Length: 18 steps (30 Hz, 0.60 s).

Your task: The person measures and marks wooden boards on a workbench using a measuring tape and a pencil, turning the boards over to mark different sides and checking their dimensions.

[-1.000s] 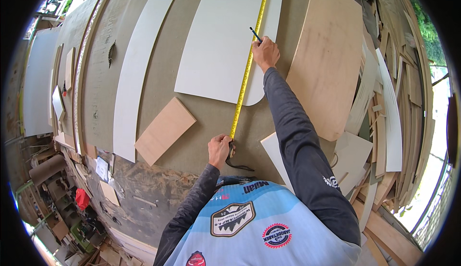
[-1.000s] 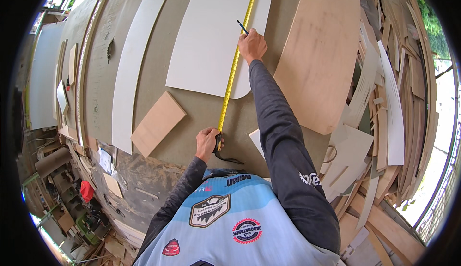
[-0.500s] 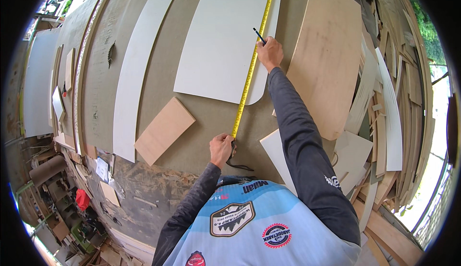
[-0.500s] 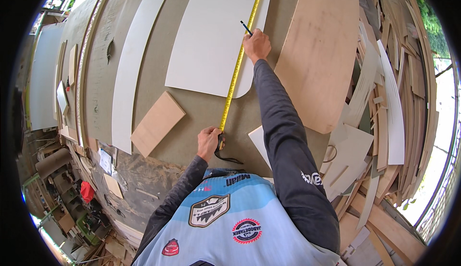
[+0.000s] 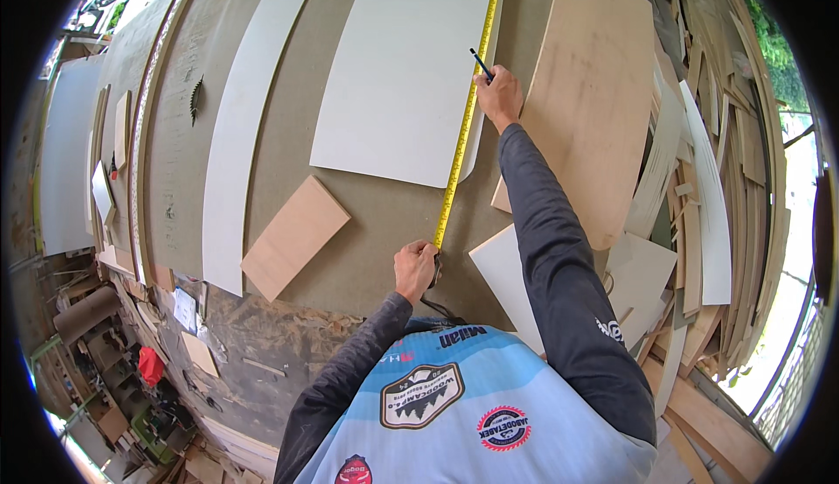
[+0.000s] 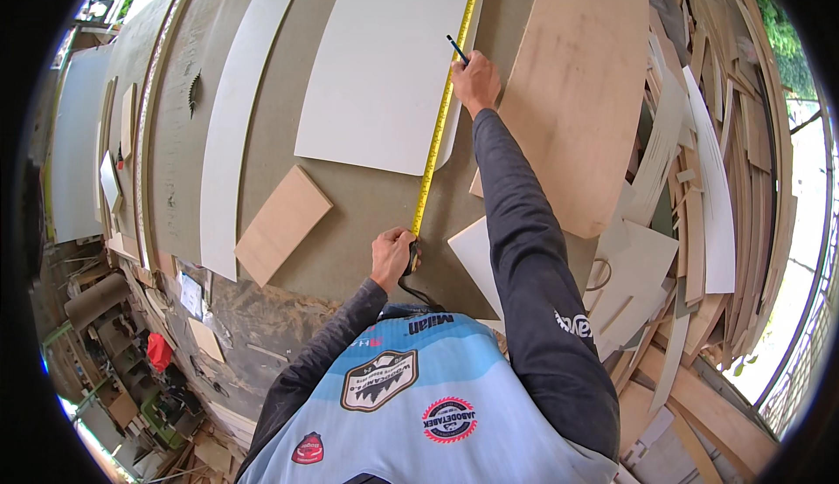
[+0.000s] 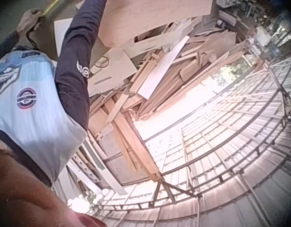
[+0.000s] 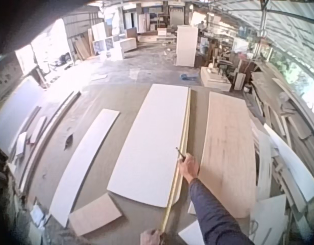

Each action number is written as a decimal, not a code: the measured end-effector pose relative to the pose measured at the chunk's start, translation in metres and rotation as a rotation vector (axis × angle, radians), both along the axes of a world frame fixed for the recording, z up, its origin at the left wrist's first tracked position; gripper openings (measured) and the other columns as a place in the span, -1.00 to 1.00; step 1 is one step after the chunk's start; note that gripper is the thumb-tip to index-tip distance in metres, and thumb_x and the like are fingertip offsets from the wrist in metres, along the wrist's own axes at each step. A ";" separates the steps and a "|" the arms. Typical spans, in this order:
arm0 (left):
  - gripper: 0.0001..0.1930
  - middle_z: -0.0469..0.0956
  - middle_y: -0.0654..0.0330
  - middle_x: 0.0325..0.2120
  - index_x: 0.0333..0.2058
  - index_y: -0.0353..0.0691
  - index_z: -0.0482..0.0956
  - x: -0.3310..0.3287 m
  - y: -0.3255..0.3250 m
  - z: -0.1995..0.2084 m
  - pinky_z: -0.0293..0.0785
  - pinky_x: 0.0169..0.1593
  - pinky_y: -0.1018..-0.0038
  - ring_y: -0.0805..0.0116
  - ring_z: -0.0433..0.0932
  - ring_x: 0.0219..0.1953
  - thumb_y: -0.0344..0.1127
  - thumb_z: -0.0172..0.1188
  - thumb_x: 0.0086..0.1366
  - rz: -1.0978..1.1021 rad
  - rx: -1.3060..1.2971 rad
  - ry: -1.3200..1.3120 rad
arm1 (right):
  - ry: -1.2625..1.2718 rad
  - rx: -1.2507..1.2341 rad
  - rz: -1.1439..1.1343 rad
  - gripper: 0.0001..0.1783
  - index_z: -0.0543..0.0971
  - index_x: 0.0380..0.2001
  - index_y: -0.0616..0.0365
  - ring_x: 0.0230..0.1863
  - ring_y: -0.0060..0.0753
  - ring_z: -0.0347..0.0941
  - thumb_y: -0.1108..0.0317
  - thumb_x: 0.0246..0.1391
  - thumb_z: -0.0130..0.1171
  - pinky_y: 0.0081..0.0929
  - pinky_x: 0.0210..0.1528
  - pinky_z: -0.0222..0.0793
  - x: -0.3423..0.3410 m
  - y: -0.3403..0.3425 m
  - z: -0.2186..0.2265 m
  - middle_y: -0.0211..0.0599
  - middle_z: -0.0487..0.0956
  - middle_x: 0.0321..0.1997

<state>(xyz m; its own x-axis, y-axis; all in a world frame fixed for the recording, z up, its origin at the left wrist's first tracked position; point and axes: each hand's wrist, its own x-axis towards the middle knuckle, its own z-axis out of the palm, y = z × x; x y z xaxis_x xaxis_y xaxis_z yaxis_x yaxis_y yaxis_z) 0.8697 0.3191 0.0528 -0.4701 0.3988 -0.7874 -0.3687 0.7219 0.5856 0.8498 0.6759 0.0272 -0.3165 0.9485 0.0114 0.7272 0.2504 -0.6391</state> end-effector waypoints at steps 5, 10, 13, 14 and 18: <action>-0.75 0.60 0.18 -0.66 -0.39 -0.35 0.69 0.005 0.001 -0.003 0.54 -0.51 0.43 0.39 0.62 -0.64 -0.30 0.09 0.26 0.013 0.024 0.000 | 0.023 0.032 0.021 -0.73 0.64 -0.36 0.19 -0.25 0.08 0.65 0.17 0.09 0.28 -0.05 -0.17 0.54 0.004 0.003 -0.004 -0.04 0.70 -0.38; -0.76 0.61 0.17 -0.64 -0.37 -0.34 0.69 0.009 0.003 0.001 0.55 -0.52 0.43 0.39 0.62 -0.64 -0.32 0.09 0.27 0.027 0.015 -0.058 | 0.029 0.024 0.023 -0.74 0.62 -0.40 0.19 -0.27 0.07 0.65 0.18 0.09 0.29 -0.05 -0.18 0.53 0.007 0.001 -0.005 -0.05 0.69 -0.40; -0.76 0.61 0.16 -0.63 -0.35 -0.34 0.69 0.014 0.007 0.003 0.55 -0.53 0.44 0.39 0.62 -0.63 -0.33 0.09 0.27 0.038 0.023 -0.118 | 0.062 0.015 0.015 -0.73 0.61 -0.38 0.19 -0.26 0.05 0.65 0.18 0.09 0.30 -0.06 -0.17 0.53 0.012 0.008 -0.018 -0.05 0.69 -0.40; -0.76 0.61 0.16 -0.62 -0.34 -0.34 0.69 0.015 0.009 0.006 0.55 -0.53 0.44 0.38 0.62 -0.63 -0.33 0.09 0.27 0.033 0.018 -0.111 | 0.072 0.003 0.019 -0.73 0.61 -0.37 0.20 -0.25 0.04 0.65 0.18 0.09 0.30 -0.07 -0.16 0.52 0.013 0.010 -0.020 -0.05 0.69 -0.39; -0.77 0.60 0.16 -0.63 -0.34 -0.35 0.69 0.018 0.007 0.006 0.55 -0.53 0.44 0.38 0.61 -0.64 -0.33 0.09 0.27 0.066 0.035 -0.123 | 0.075 0.069 0.057 -0.70 0.61 -0.32 0.23 -0.24 0.02 0.66 0.17 0.09 0.31 -0.11 -0.14 0.52 0.017 0.008 -0.021 -0.04 0.69 -0.38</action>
<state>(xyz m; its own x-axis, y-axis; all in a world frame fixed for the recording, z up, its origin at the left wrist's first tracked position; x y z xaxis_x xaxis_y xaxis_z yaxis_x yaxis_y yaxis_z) 0.8873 0.3264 0.0587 -0.3973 0.3979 -0.8269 -0.4852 0.6738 0.5573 0.8669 0.6838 0.0065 -0.3653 0.9253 0.1021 0.6615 0.3352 -0.6708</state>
